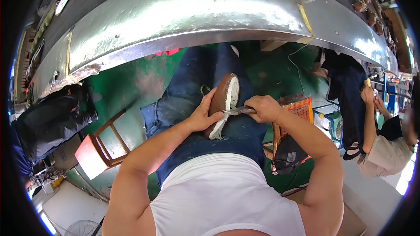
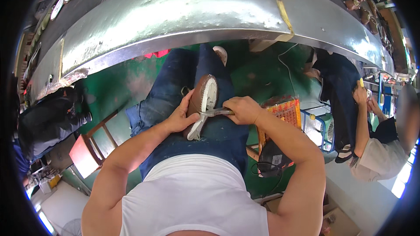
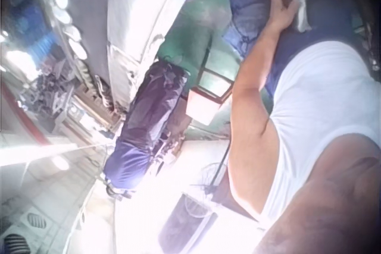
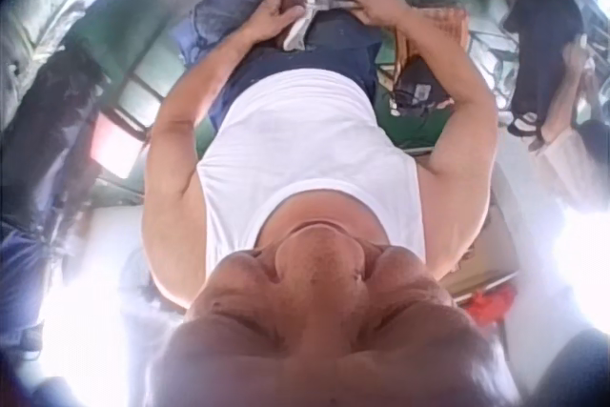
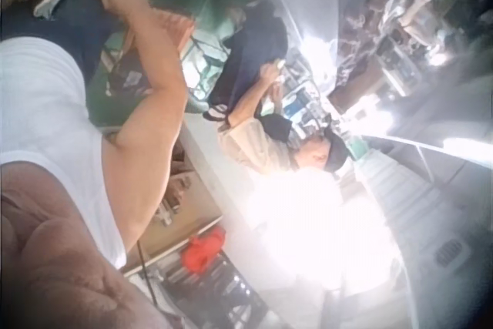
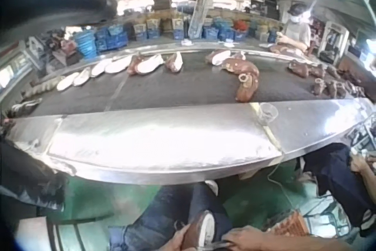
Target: Manually lasting a shoe by using pliers to pull and secure the upper over the last.
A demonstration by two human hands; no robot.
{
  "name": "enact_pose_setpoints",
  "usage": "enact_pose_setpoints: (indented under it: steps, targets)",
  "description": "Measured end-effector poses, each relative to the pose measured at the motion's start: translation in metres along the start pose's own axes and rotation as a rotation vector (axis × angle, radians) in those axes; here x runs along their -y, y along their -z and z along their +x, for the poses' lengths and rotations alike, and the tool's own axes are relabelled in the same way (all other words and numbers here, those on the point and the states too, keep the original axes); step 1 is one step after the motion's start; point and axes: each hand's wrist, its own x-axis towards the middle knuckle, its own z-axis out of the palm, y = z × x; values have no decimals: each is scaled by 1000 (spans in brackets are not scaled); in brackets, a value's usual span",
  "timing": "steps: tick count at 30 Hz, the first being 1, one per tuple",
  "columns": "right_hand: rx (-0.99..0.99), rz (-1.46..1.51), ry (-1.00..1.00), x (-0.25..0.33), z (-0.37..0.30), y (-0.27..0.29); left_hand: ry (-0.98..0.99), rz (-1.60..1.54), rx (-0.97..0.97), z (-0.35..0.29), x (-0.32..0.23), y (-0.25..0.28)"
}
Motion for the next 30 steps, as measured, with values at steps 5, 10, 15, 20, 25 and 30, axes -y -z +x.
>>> enact_pose_setpoints:
  steps: [5, 10, 15, 20, 25, 30]
  targets:
    - [39, 71, -43, 7, -16, 11, -1, 61, -78, 3, 8, -7]
    - [-113, -345, -33, 30, -7, 29, 78, 254, -201, -1, -13, -17]
    - [220, 276, -454, 31, 7, 26, 61, 437, -293, -6, -14, -22]
    - [111, 331, -475, 28, -5, 9, -81, 779, -208, -5, -32, -25]
    - [504, 1139, -739, 20, -10, 36, 78, 813, -105, 0, -55, -26]
    - [242, 944, -756, 45, -10, 37, 126, 796, -108, -3, -60, -25]
